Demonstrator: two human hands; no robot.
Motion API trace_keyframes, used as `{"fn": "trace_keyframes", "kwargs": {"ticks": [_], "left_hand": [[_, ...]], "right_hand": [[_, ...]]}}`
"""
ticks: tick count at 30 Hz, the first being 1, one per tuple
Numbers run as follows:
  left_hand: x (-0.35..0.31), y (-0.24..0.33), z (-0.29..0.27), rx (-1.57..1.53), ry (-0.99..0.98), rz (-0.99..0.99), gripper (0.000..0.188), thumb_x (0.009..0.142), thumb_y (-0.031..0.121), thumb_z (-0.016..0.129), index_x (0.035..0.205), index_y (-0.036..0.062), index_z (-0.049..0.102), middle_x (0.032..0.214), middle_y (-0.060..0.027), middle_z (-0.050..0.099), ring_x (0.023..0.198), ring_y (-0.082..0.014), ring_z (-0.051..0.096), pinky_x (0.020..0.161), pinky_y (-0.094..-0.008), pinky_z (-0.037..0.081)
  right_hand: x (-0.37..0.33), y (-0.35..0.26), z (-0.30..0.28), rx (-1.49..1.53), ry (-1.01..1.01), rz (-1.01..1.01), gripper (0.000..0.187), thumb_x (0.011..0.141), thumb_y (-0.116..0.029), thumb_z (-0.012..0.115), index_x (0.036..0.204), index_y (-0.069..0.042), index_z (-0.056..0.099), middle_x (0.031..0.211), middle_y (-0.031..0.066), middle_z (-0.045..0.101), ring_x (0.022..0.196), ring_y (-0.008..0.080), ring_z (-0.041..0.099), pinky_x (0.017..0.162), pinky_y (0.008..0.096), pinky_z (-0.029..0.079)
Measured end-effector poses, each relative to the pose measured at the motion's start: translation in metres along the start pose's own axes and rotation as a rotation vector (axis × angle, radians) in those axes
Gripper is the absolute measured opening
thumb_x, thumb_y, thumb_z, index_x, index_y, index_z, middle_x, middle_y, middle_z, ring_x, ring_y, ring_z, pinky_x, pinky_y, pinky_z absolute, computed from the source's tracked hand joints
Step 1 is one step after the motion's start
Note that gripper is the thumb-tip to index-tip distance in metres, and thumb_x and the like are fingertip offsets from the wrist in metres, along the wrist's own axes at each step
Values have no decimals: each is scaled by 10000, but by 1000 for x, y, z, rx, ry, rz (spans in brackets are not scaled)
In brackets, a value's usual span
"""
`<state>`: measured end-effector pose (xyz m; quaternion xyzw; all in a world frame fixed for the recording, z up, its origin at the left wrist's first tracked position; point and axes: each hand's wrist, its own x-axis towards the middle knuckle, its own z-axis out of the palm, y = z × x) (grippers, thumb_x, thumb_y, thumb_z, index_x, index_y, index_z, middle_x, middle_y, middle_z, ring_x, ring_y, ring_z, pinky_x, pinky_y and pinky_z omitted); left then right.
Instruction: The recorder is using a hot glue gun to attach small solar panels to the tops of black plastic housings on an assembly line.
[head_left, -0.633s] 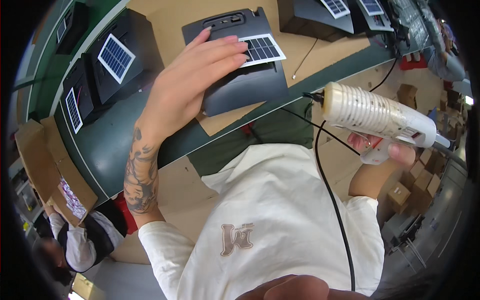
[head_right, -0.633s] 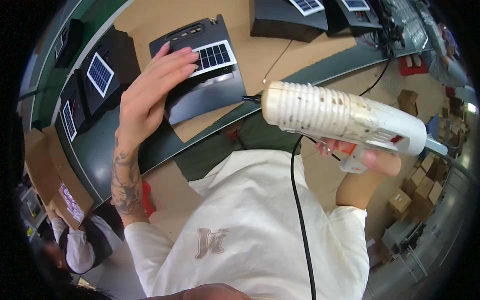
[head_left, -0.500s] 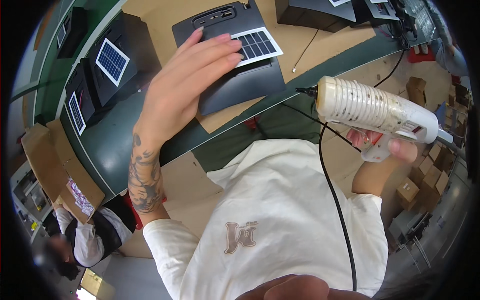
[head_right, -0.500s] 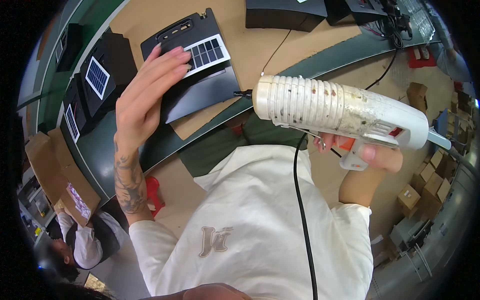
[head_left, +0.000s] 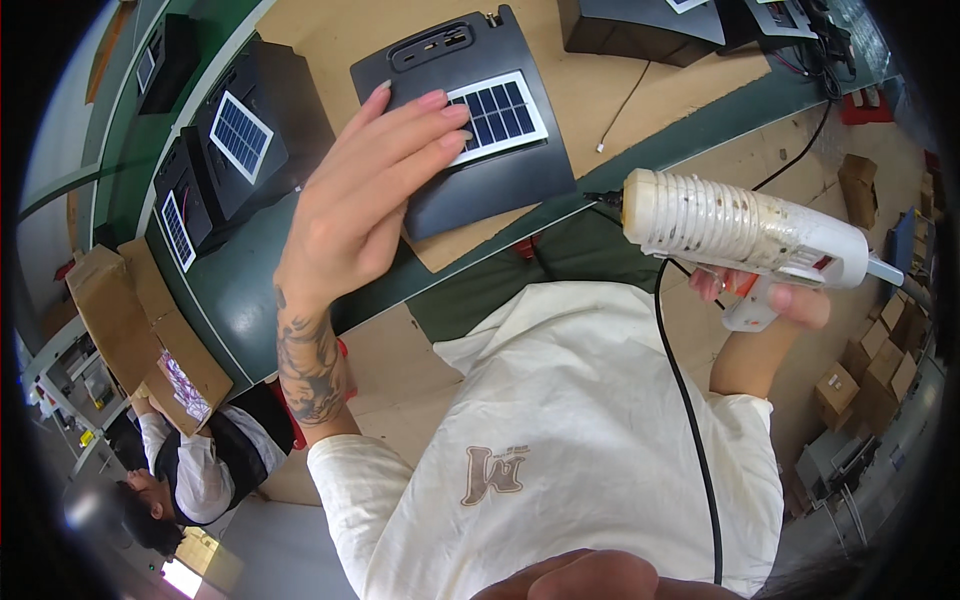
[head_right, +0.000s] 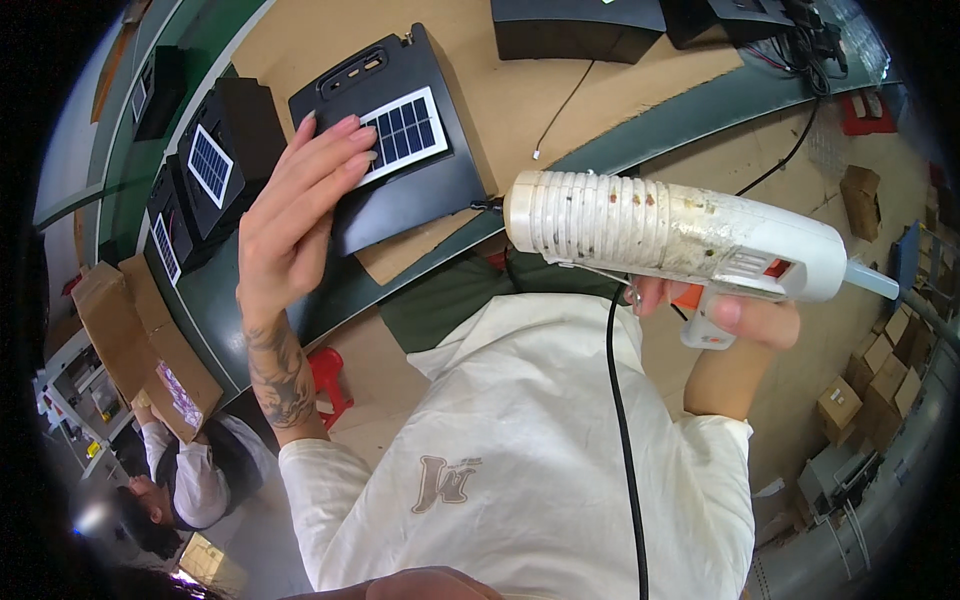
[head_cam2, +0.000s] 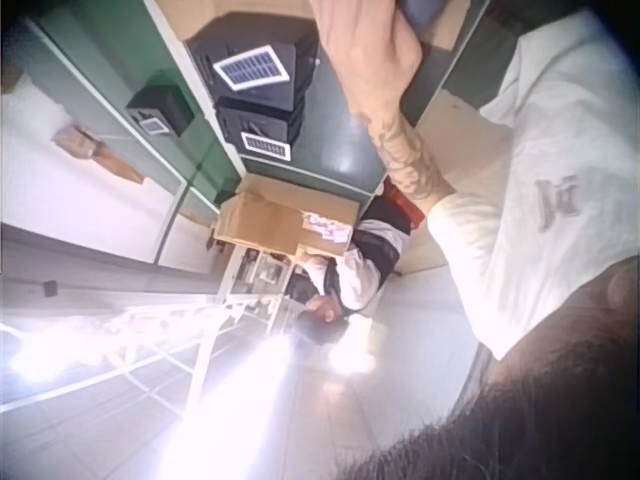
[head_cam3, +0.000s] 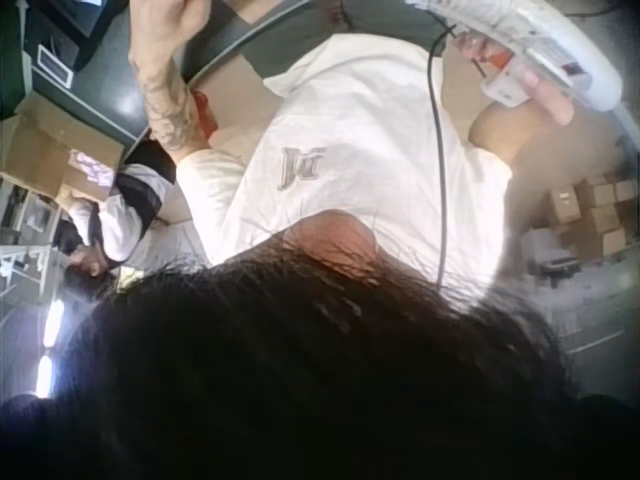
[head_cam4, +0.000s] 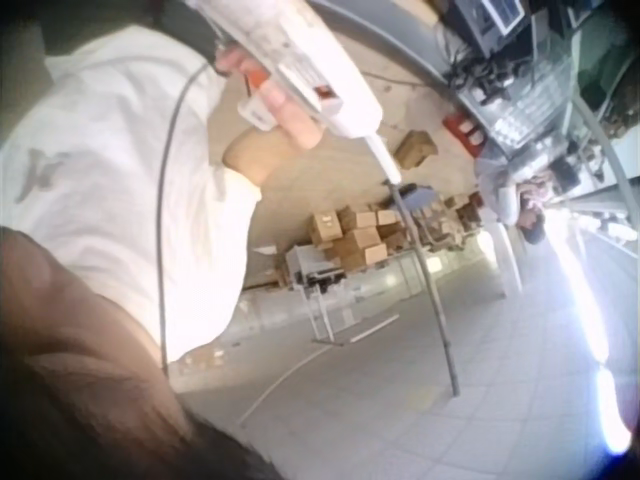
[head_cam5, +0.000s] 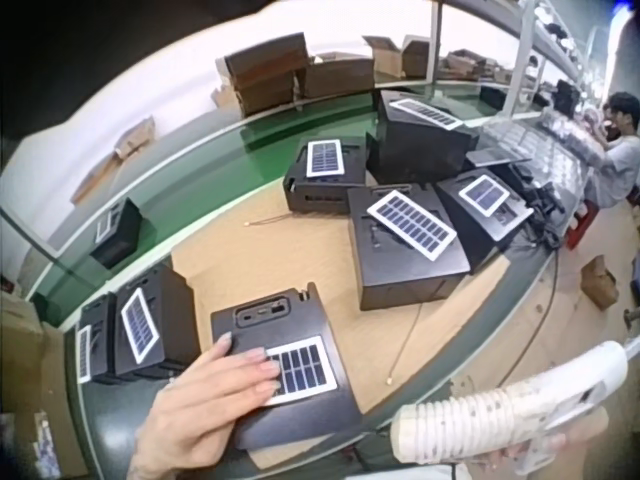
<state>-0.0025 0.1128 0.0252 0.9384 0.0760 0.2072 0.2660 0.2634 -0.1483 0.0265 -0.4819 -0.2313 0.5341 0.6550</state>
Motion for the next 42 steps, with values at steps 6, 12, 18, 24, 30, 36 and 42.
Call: {"fn": "trace_keyframes", "kwargs": {"ticks": [6, 12, 18, 24, 30, 36, 42], "left_hand": [[11, 7, -7, 1, -132, -35, 509, 672, -63, 519, 1156, 6, 662, 1216, -152, 645, 1193, -346, 585, 1090, -531, 346], [20, 24, -2, 158, -159, -69, 479, 720, 102, 614, 1194, 51, 654, 1267, -101, 625, 1251, -313, 537, 1092, -575, 309], [7, 56, 6, 417, -149, -173, 559, 760, 272, 711, 1271, 73, 605, 1301, -57, 603, 1276, -223, 520, 1122, -613, 212], [-2, 65, 21, 481, -38, -210, 514, 819, 229, 681, 1298, 76, 575, 1346, -49, 562, 1295, -207, 494, 1122, -627, 193], [-35, 68, 41, 429, 203, -222, 601, 759, 190, 756, 1320, 99, 561, 1393, -142, 500, 1290, -310, 480, 1130, -600, 190], [-16, 84, 19, 462, -39, -305, 639, 748, 284, 755, 1329, 112, 552, 1411, -189, 471, 1294, -342, 470, 1118, -562, 257], [-22, 97, 2, 472, -116, -338, 774, 745, 386, 701, 1335, -65, 484, 1437, -247, 422, 1330, -379, 427, 1121, -512, 291]], "right_hand": [[-4, 6, 0, 112, 81, -17, 712, 600, -226, 671, 1157, 183, 502, 802, 288, 633, 567, 340, 644, 541, 444, 557], [-6, 15, -7, 241, 75, -49, 666, 609, -233, 678, 1124, 161, 521, 798, 267, 633, 558, 341, 639, 544, 455, 566], [-2, 12, -7, 277, 29, 4, 638, 621, -228, 667, 1133, 125, 524, 745, 176, 619, 568, 327, 635, 559, 473, 568], [-5, 7, 10, 324, 48, 8, 432, 620, -234, 647, 927, 68, 607, 727, 157, 614, 628, 325, 644, 643, 476, 564], [-9, 32, -18, 432, -86, 10, 465, 667, -233, 632, 1022, 61, 569, 756, 133, 605, 648, 358, 650, 663, 529, 561], [-3, 35, -23, 490, -88, -9, 528, 672, -209, 632, 1082, 107, 531, 764, 156, 609, 650, 363, 652, 646, 537, 562], [-10, 30, -19, 400, -35, -46, 507, 677, -217, 644, 1045, 118, 545, 764, 185, 613, 651, 360, 646, 638, 515, 553]]}}
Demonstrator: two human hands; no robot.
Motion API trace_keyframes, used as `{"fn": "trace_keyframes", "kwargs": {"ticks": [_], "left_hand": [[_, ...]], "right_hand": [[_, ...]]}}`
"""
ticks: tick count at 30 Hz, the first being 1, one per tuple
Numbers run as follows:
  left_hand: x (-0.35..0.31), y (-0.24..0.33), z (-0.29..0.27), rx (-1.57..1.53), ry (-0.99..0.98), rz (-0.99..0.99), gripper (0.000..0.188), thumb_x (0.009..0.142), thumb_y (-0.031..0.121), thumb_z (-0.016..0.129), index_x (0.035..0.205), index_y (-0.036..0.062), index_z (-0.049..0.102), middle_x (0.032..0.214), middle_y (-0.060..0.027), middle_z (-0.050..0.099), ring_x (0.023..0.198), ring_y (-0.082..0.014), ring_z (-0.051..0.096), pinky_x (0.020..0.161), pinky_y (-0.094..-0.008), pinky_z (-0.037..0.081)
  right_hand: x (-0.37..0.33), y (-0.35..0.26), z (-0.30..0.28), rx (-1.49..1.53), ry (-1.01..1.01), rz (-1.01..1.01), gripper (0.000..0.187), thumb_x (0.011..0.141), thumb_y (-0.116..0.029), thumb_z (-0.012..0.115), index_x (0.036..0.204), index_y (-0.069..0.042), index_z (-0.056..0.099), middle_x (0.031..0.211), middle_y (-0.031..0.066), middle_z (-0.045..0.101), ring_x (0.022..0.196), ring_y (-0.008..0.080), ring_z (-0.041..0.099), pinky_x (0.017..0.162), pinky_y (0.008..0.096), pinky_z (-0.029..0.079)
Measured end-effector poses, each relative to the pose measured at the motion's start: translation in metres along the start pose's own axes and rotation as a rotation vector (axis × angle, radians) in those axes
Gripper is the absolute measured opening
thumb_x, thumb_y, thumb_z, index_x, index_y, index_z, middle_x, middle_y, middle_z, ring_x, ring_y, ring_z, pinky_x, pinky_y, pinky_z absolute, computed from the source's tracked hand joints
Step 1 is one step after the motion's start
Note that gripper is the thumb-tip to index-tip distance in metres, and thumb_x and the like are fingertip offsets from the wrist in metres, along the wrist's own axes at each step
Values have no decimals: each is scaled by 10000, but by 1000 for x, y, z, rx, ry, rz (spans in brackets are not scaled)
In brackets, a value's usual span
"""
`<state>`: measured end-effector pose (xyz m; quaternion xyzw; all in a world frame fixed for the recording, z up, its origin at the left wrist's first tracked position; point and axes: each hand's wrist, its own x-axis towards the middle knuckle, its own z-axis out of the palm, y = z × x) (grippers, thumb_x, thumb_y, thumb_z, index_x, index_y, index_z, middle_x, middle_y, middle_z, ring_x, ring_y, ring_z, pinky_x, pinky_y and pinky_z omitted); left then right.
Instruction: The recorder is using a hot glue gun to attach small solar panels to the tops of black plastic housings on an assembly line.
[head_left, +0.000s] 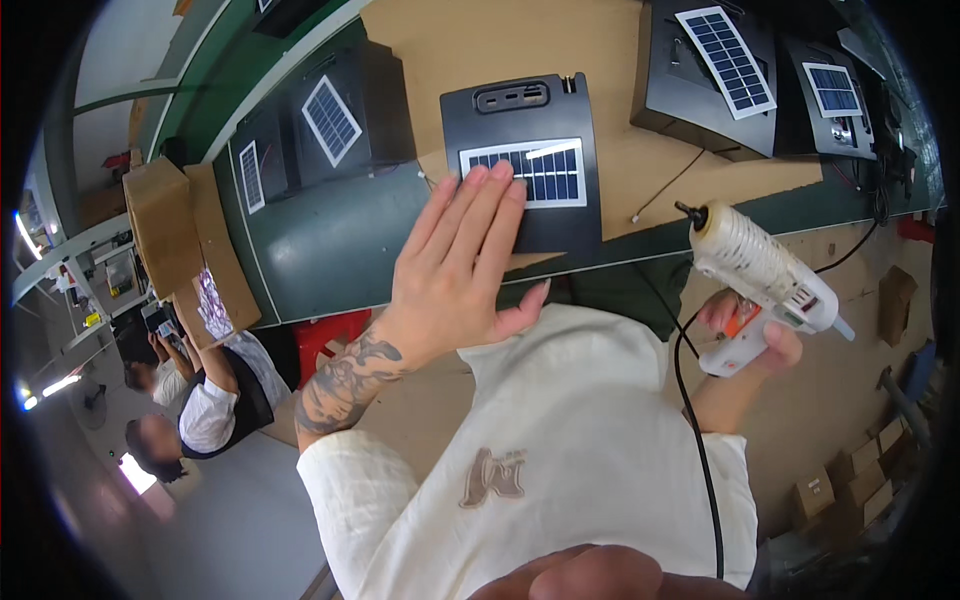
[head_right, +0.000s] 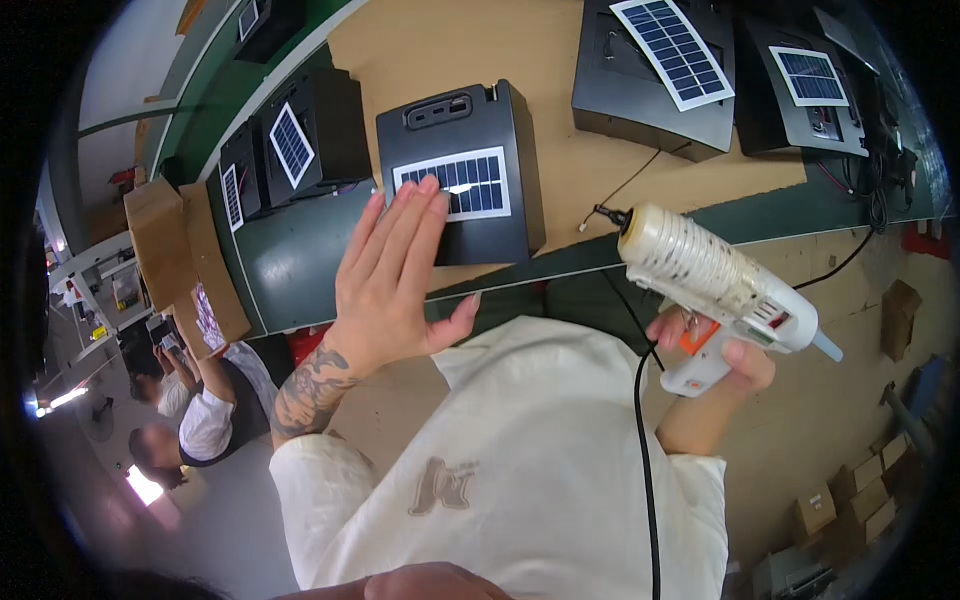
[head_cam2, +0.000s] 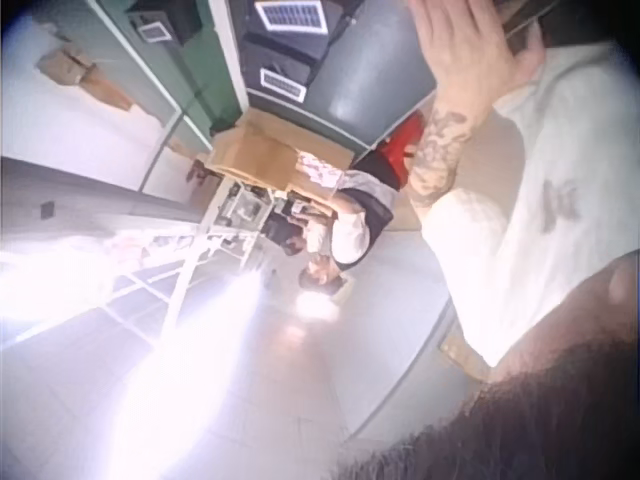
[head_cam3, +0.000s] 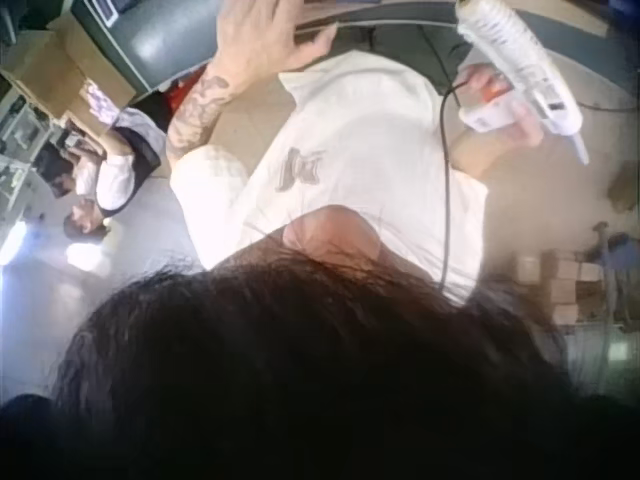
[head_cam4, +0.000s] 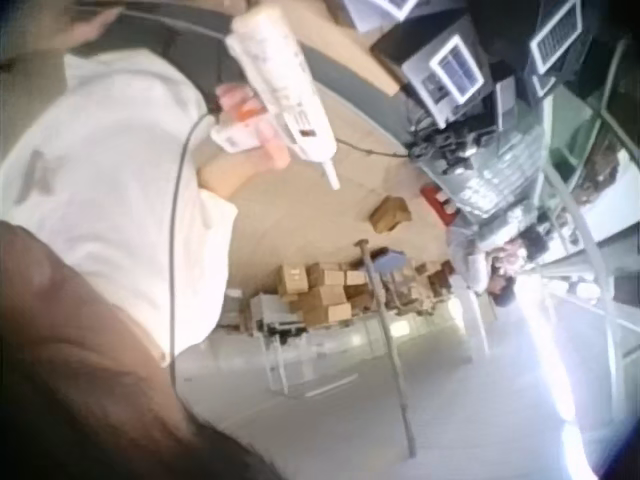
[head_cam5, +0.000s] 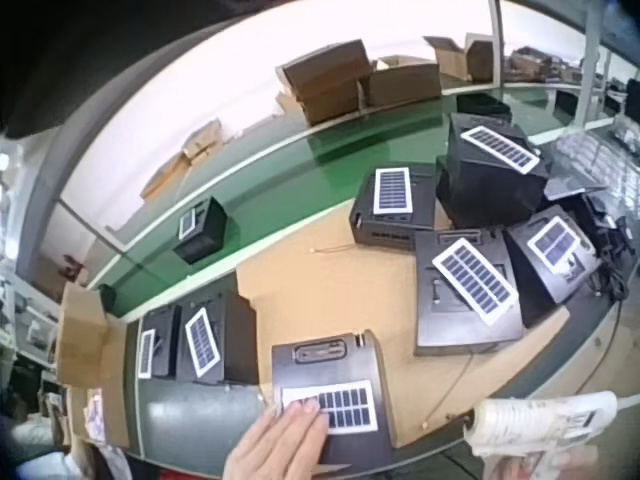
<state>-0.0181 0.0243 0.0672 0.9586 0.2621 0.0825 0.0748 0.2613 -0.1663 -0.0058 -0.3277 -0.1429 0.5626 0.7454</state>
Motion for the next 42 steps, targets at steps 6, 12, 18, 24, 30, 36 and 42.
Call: {"fn": "trace_keyframes", "kwargs": {"ticks": [6, 12, 18, 24, 30, 36, 42], "left_hand": [[10, 17, 5, 103, -70, -63, 804, 781, 426, 697, 1409, 3, 428, 1444, -255, 387, 1351, -392, 375, 1079, -640, 246], [12, 41, 45, 40, 42, -271, 866, 738, 437, 781, 1463, 163, 395, 1514, -282, 183, 1385, -503, 187, 1041, -684, 212], [35, 42, 51, 40, 188, -369, 793, 758, 414, 752, 1440, 158, 437, 1403, -213, 366, 1319, -453, 308, 1024, -657, 234], [13, 10, 33, 29, 91, -333, 768, 748, 329, 720, 1431, 116, 442, 1499, -197, 326, 1395, -456, 255, 1090, -640, 170], [22, 5, 23, 76, 93, -320, 787, 723, 375, 762, 1407, 120, 469, 1497, -207, 325, 1378, -484, 248, 1061, -618, 257], [23, -9, 49, -35, 325, -255, 721, 712, 317, 741, 1366, 111, 515, 1472, -183, 375, 1335, -499, 280, 1032, -608, 298], [7, -9, 27, -2042, 499, -535, 564, 906, 339, 499, 1391, 52, 474, 1423, -133, 482, 1277, -310, 485, 1080, -434, 365]], "right_hand": [[11, 15, -27, 83, -83, 3, 481, 686, -223, 640, 1035, 99, 558, 779, 168, 604, 669, 361, 648, 653, 513, 550], [4, 22, -36, 171, -143, -22, 543, 709, -214, 625, 1122, 118, 511, 788, 166, 617, 680, 364, 654, 658, 525, 552], [11, 14, -55, 208, -302, -21, 431, 747, -242, 601, 1011, 96, 564, 776, 195, 641, 727, 353, 664, 707, 512, 543], [23, 15, -54, 177, -395, -24, 455, 755, -251, 598, 1039, 102, 554, 766, 192, 634, 760, 354, 664, 746, 501, 533], [16, 25, -60, 194, -330, -60, 438, 747, -250, 592, 1005, 104, 562, 782, 208, 627, 716, 359, 652, 702, 506, 548], [14, 25, -61, 164, -339, -43, 404, 744, -242, 585, 984, 83, 580, 799, 198, 626, 749, 348, 653, 761, 505, 540], [18, 16, -29, 63, -180, -130, 328, 713, -225, 597, 896, 47, 582, 767, 177, 606, 851, 364, 638, 864, 521, 510]]}}
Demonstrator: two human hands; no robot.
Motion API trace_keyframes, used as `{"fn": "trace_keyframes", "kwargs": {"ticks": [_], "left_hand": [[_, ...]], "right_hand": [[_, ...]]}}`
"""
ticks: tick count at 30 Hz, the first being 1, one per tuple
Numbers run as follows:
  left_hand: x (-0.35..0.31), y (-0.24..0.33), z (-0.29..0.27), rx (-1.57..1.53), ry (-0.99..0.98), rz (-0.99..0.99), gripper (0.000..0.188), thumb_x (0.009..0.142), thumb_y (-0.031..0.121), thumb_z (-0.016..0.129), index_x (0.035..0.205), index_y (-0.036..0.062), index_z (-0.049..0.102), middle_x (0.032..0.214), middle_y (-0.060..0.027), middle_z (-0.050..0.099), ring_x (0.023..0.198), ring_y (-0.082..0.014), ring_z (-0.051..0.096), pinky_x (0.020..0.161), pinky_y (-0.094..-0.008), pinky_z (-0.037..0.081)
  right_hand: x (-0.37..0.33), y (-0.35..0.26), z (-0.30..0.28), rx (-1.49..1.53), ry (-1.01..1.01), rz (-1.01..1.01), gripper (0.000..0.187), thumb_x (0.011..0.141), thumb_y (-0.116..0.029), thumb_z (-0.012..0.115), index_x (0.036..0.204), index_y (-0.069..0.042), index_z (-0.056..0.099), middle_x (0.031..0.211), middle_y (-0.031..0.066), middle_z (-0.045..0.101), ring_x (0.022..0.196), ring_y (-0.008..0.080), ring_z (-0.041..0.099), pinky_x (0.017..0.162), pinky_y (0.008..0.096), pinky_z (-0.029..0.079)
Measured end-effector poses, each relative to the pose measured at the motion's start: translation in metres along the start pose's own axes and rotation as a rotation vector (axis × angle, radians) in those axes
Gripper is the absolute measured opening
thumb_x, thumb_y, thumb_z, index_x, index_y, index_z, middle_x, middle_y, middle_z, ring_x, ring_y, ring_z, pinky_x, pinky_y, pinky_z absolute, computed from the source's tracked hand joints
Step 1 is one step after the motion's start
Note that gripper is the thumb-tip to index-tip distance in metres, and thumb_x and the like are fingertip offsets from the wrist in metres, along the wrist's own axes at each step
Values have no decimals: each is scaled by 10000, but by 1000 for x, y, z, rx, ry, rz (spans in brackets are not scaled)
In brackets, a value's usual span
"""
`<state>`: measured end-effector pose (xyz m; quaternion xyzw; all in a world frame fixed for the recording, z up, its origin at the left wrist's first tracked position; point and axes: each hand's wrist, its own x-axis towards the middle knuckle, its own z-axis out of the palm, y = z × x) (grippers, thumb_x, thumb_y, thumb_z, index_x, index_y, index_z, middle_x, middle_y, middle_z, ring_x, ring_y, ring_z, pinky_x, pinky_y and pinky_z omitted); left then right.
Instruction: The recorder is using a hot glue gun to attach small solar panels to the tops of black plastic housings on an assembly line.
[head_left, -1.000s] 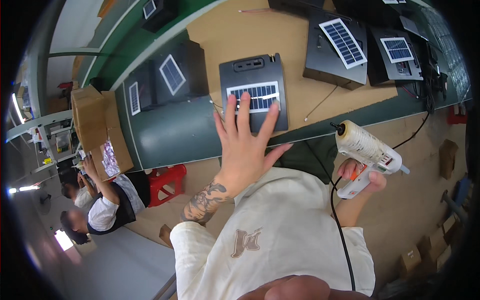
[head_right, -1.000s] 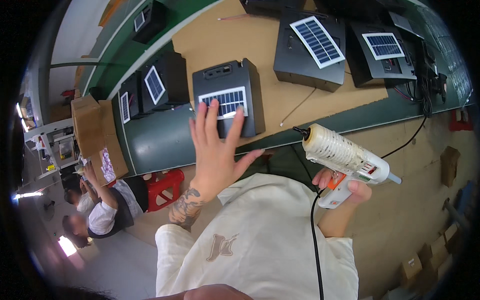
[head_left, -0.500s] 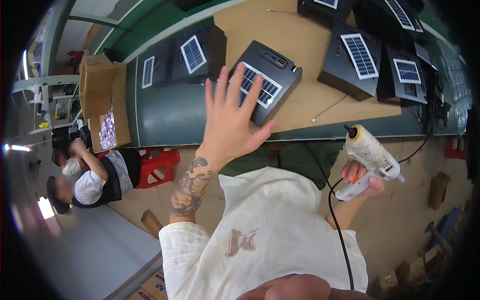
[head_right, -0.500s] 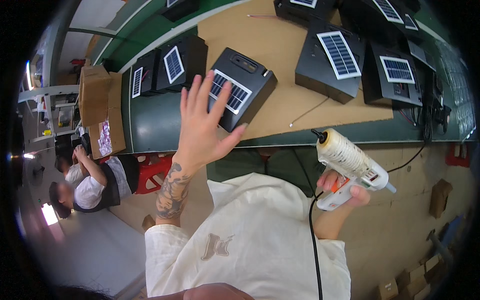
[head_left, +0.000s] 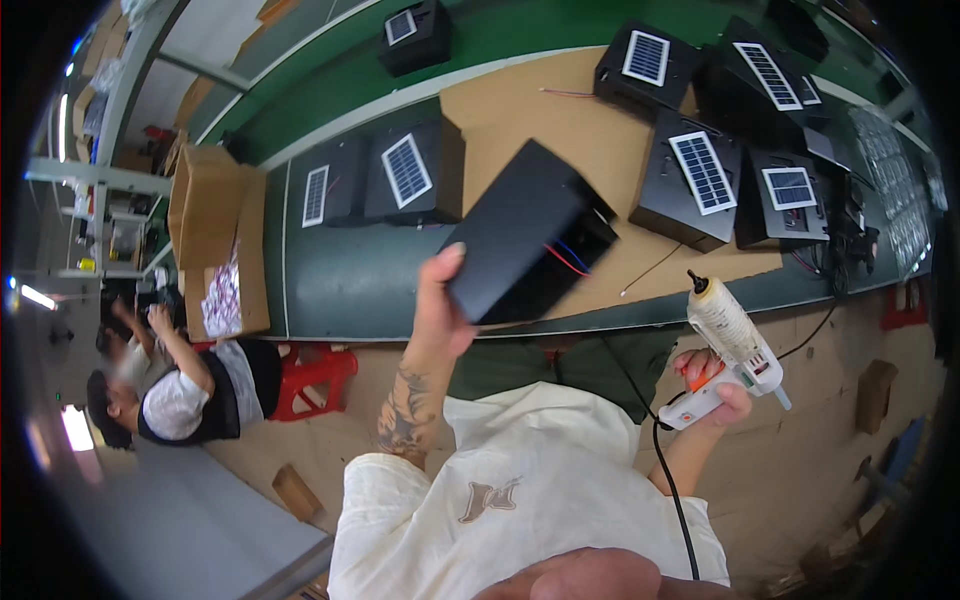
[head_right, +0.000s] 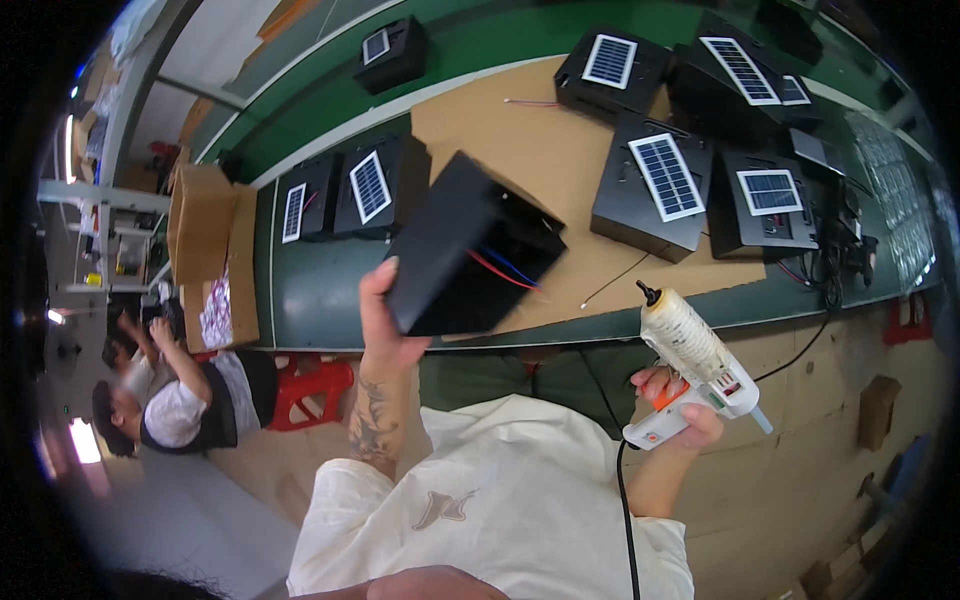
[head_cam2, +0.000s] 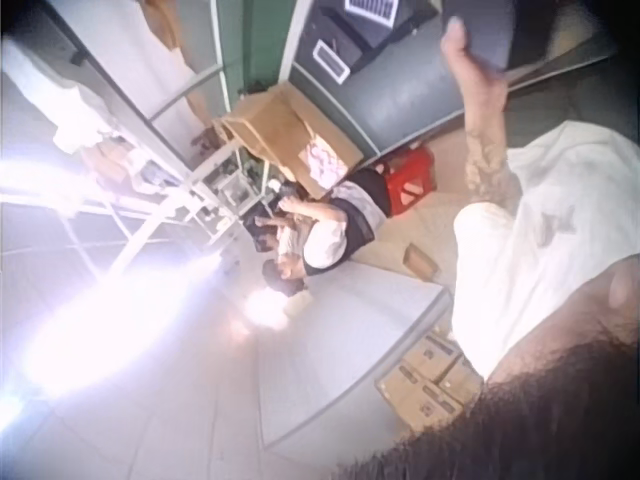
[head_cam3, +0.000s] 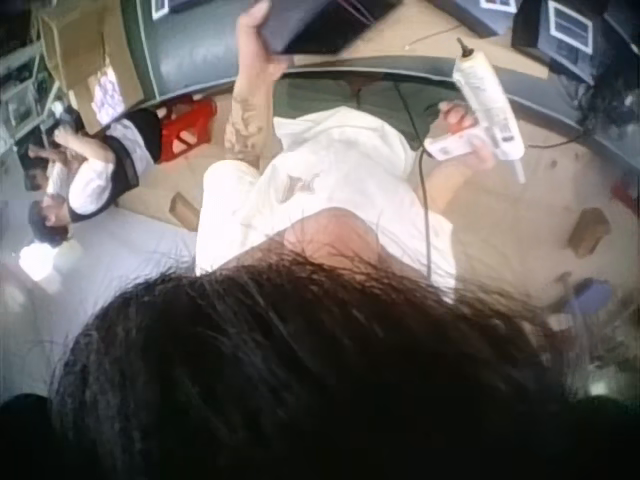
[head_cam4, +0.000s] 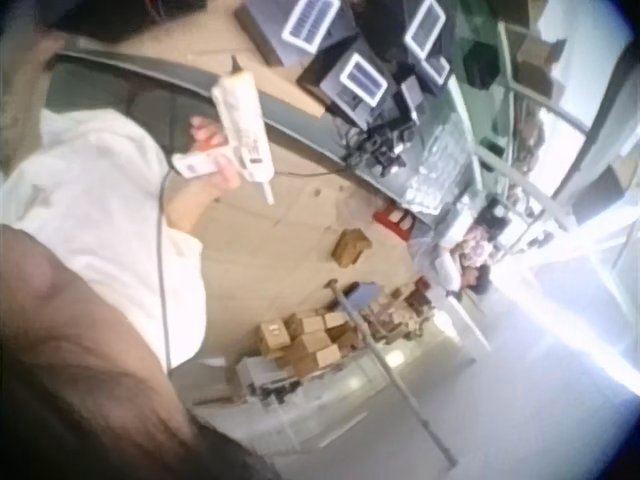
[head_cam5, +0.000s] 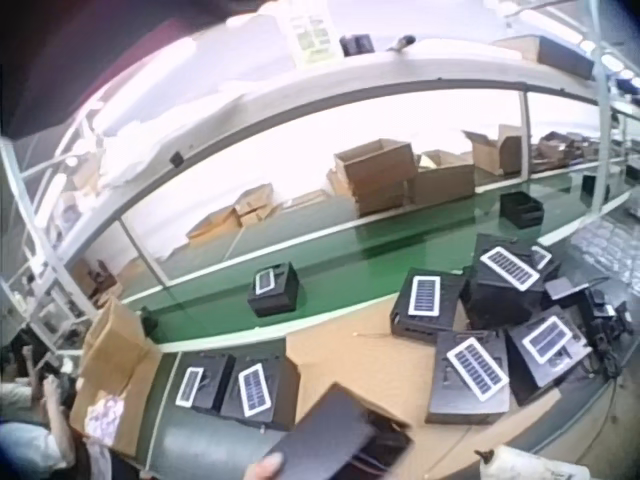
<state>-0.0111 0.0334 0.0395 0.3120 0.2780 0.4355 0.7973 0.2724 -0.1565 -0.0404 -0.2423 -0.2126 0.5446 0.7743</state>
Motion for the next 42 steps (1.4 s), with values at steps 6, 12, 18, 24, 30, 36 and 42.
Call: {"fn": "trace_keyframes", "kwargs": {"ticks": [6, 12, 18, 24, 30, 36, 42], "left_hand": [[14, -23, -5, -639, -15, -361, 600, 947, 477, 391, 1412, 104, 450, 1421, -138, 478, 1287, -316, 479, 1033, -490, 406], [22, -40, -11, -672, -92, -452, 653, 939, 544, 350, 1425, 115, 432, 1432, -131, 467, 1297, -330, 465, 1023, -546, 392], [13, -41, -10, -658, -14, -501, 600, 949, 495, 400, 1403, 108, 464, 1435, -130, 471, 1283, -324, 485, 1016, -516, 423], [10, -41, -15, -771, -91, -474, 604, 947, 523, 360, 1409, 147, 457, 1414, -69, 497, 1297, -307, 465, 1038, -510, 378], [-7, -47, -8, -603, 96, -306, 572, 937, 480, 430, 1384, 126, 483, 1381, -92, 524, 1250, -275, 509, 1022, -495, 412], [-20, -61, -19, -471, 87, -351, 571, 916, 445, 494, 1365, 93, 484, 1335, -97, 559, 1203, -254, 550, 1030, -437, 426], [-28, -70, -21, -357, 85, -392, 591, 930, 404, 524, 1390, 45, 436, 1353, -83, 543, 1231, -225, 530, 1055, -384, 403]], "right_hand": [[11, -8, 15, -55, -148, -22, 274, 742, -260, 606, 910, -45, 602, 883, 118, 618, 1113, 355, 538, 1014, 508, 400], [28, 10, 33, -11, -294, 18, 291, 773, -283, 599, 963, -64, 631, 960, 98, 641, 1288, 382, 426, 1084, 563, 324], [58, 12, 78, 38, -105, 5, 304, 733, -299, 606, 891, -41, 578, 1054, 224, 632, 1300, 430, 433, 1037, 585, 378], [56, 2, 102, -244, 34, 195, 341, 675, -298, 616, 858, -12, 595, 1074, 245, 633, 1119, 441, 542, 899, 570, 480], [91, 0, 122, 78, 8, 133, 375, 734, -305, 633, 952, -1, 614, 1493, 330, 258, 1387, 523, 240, 1038, 676, 339], [109, 3, 127, 253, -74, 255, 390, 781, -279, 584, 1022, 27, 575, 1414, 378, 341, 1235, 512, 479, 963, 591, 490], [122, 2, 147, 188, -23, 199, 421, 749, -244, 561, 992, 100, 567, 1121, 389, 569, 1039, 524, 602, 885, 515, 559]]}}
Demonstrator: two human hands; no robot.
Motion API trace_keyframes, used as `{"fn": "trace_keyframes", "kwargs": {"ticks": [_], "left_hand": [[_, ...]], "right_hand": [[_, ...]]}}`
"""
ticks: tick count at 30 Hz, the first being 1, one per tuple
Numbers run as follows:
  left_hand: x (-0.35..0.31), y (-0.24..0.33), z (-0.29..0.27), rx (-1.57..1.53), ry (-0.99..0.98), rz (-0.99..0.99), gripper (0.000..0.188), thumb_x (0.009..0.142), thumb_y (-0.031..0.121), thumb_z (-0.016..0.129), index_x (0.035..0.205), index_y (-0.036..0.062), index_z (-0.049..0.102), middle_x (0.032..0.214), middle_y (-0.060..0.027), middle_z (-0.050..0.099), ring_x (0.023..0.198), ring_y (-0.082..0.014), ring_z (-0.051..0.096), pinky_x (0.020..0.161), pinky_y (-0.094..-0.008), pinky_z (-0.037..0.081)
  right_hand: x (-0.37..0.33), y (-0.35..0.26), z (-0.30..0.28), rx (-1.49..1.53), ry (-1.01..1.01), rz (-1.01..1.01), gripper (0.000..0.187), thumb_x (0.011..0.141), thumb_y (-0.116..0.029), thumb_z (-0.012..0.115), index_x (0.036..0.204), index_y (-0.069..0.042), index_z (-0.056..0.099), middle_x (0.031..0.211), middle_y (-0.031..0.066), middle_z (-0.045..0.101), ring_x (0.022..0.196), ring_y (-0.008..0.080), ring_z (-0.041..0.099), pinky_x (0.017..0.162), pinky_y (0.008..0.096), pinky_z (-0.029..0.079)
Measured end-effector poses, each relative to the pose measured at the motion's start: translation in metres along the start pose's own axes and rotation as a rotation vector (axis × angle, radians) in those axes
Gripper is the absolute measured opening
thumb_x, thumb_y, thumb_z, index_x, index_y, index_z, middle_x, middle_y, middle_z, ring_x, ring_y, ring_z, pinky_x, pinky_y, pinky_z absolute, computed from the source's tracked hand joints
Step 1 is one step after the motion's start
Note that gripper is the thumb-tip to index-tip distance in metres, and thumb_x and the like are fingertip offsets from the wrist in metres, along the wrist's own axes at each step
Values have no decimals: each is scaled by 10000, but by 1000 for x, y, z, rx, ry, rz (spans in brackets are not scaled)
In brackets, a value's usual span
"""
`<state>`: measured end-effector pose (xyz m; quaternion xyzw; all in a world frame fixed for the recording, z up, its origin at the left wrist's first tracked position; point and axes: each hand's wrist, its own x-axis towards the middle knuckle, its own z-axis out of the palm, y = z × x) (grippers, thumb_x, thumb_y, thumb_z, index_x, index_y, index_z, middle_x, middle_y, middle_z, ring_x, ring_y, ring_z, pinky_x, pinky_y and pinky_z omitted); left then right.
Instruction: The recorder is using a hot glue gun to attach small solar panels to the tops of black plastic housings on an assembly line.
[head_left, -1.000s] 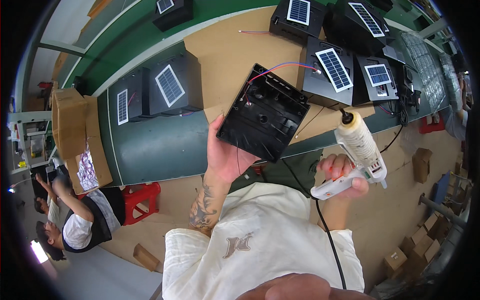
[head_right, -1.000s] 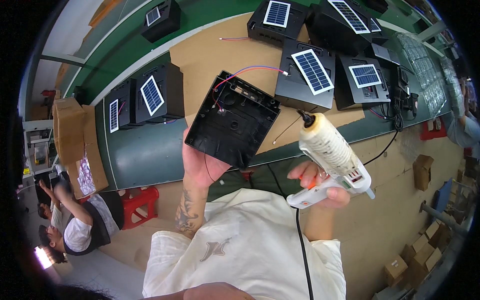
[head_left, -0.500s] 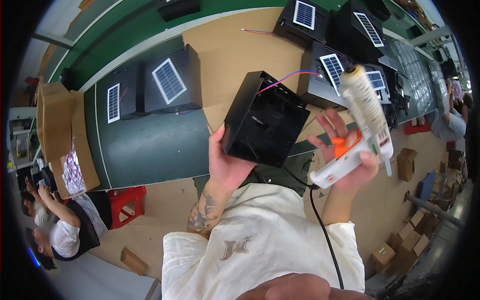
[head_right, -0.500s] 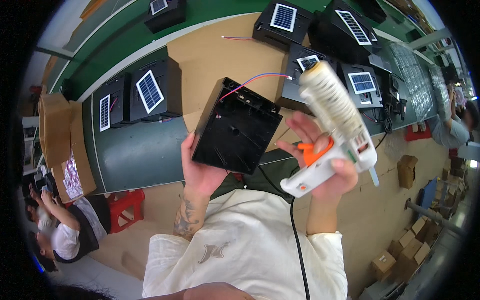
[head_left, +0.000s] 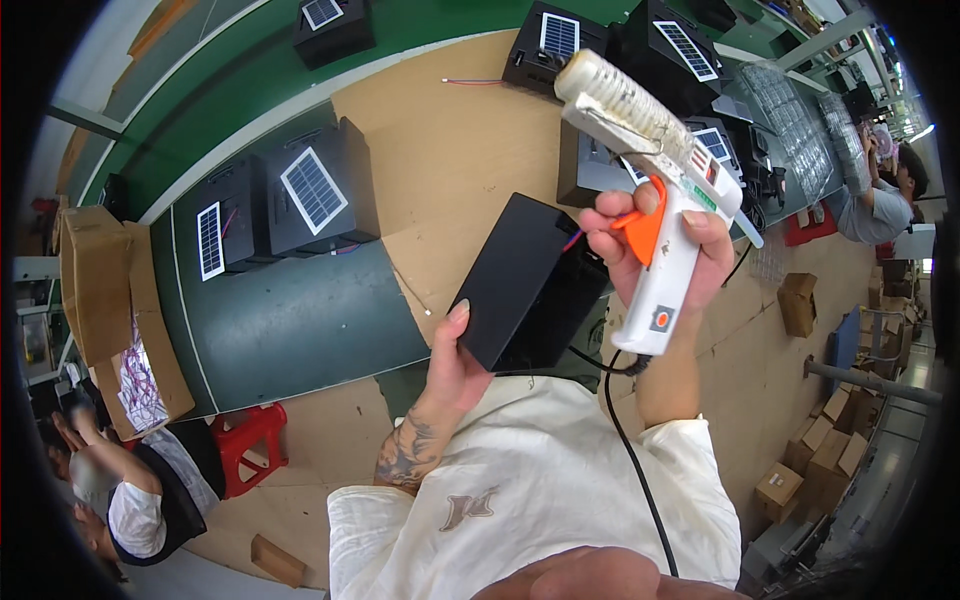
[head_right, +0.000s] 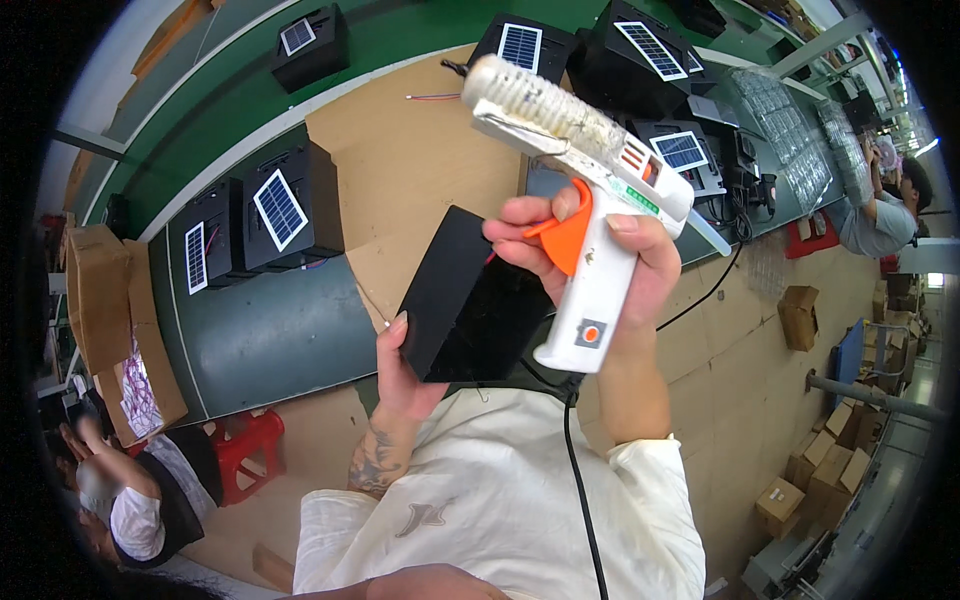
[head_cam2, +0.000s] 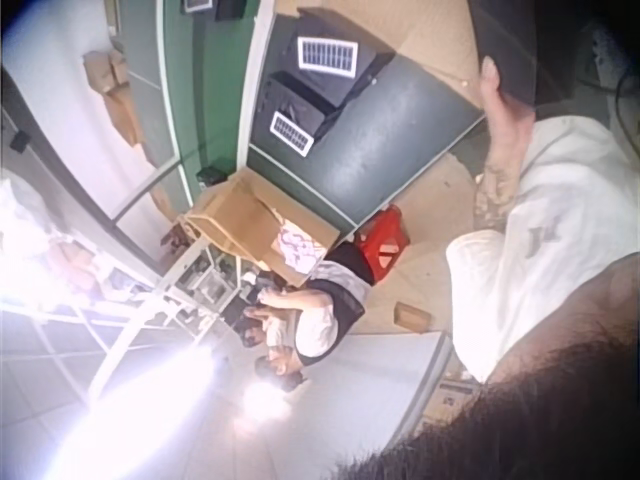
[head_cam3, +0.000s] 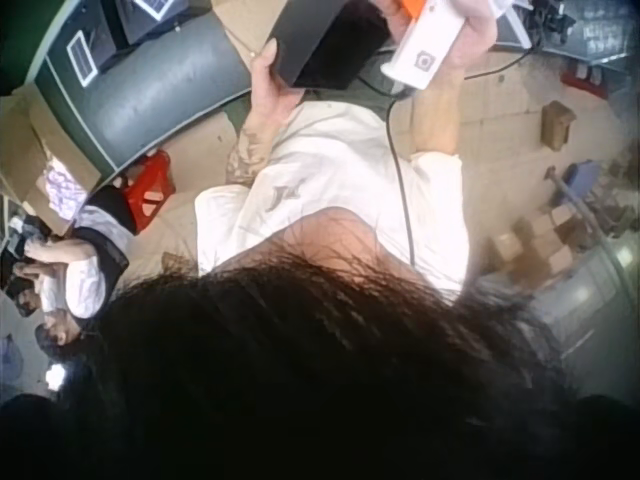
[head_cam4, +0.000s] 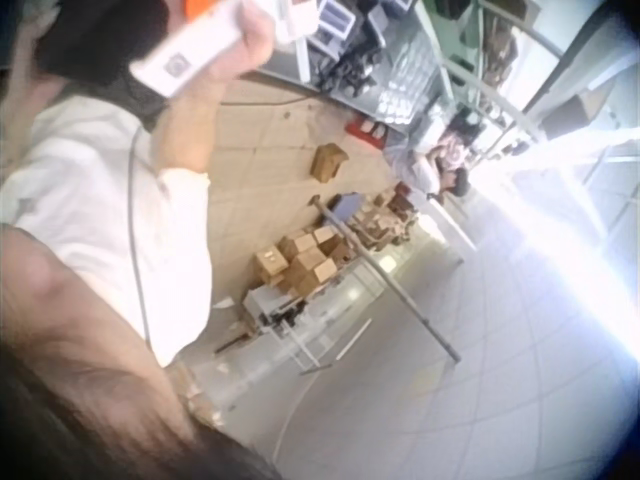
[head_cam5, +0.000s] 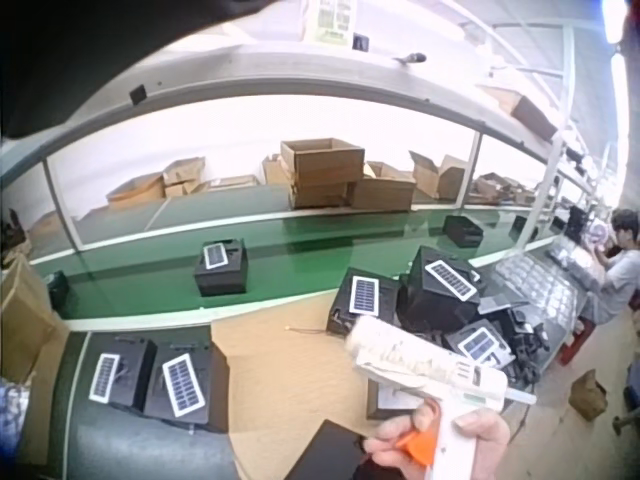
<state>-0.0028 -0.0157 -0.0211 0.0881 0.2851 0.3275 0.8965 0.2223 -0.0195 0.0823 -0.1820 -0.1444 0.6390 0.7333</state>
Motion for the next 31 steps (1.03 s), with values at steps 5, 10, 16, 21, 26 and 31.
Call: {"fn": "trace_keyframes", "kwargs": {"ticks": [5, 10, 16, 21, 26, 31], "left_hand": [[-1, 7, 19, -177, -43, -90, 596, 935, 485, 433, 1396, 109, 461, 1378, -105, 521, 1230, -268, 530, 1019, -458, 429], [7, 22, 2, -433, -220, -180, 609, 940, 513, 389, 1412, 133, 450, 1415, -118, 484, 1279, -312, 482, 1009, -531, 417], [5, 33, 10, -392, -164, 4, 622, 939, 539, 375, 1417, 147, 446, 1436, -104, 466, 1305, -323, 455, 1003, -560, 406], [12, 37, 16, -318, -153, -4, 600, 937, 563, 365, 1352, 153, 504, 1348, -66, 544, 1230, -256, 506, 956, -486, 414], [5, 32, 27, -362, -66, 50, 585, 952, 529, 392, 1387, 145, 474, 1386, -61, 517, 1282, -260, 467, 1047, -500, 349], [2, 29, 24, -420, -75, 87, 599, 973, 515, 375, 1420, 122, 447, 1442, -97, 471, 1334, -271, 423, 1099, -519, 303]], "right_hand": [[11, -1, 12, -316, -54, -49, 500, 785, -275, 545, 1097, 116, 542, 1260, 392, 487, 1058, 532, 592, 886, 525, 553], [-11, -30, 2, -383, -10, -18, 636, 803, -310, 561, 1298, 80, 475, 1425, 348, 341, 1079, 511, 589, 848, 534, 567], [-58, -22, -8, -640, -57, 15, 543, 740, -281, 626, 1168, 47, 570, 954, 245, 643, 938, 399, 642, 921, 560, 493], [-54, 3, 10, -736, 57, 253, 408, 704, -266, 634, 974, 39, 611, 884, 191, 649, 844, 350, 651, 850, 497, 508], [-41, 5, 3, -832, 4, 421, 428, 797, -137, 613, 1188, 28, 553, 982, 125, 639, 955, 266, 634, 884, 398, 503], [-38, 13, 1, -933, 167, 395, 497, 780, -303, 631, 1121, 56, 583, 893, 161, 654, 865, 309, 662, 853, 424, 533]]}}
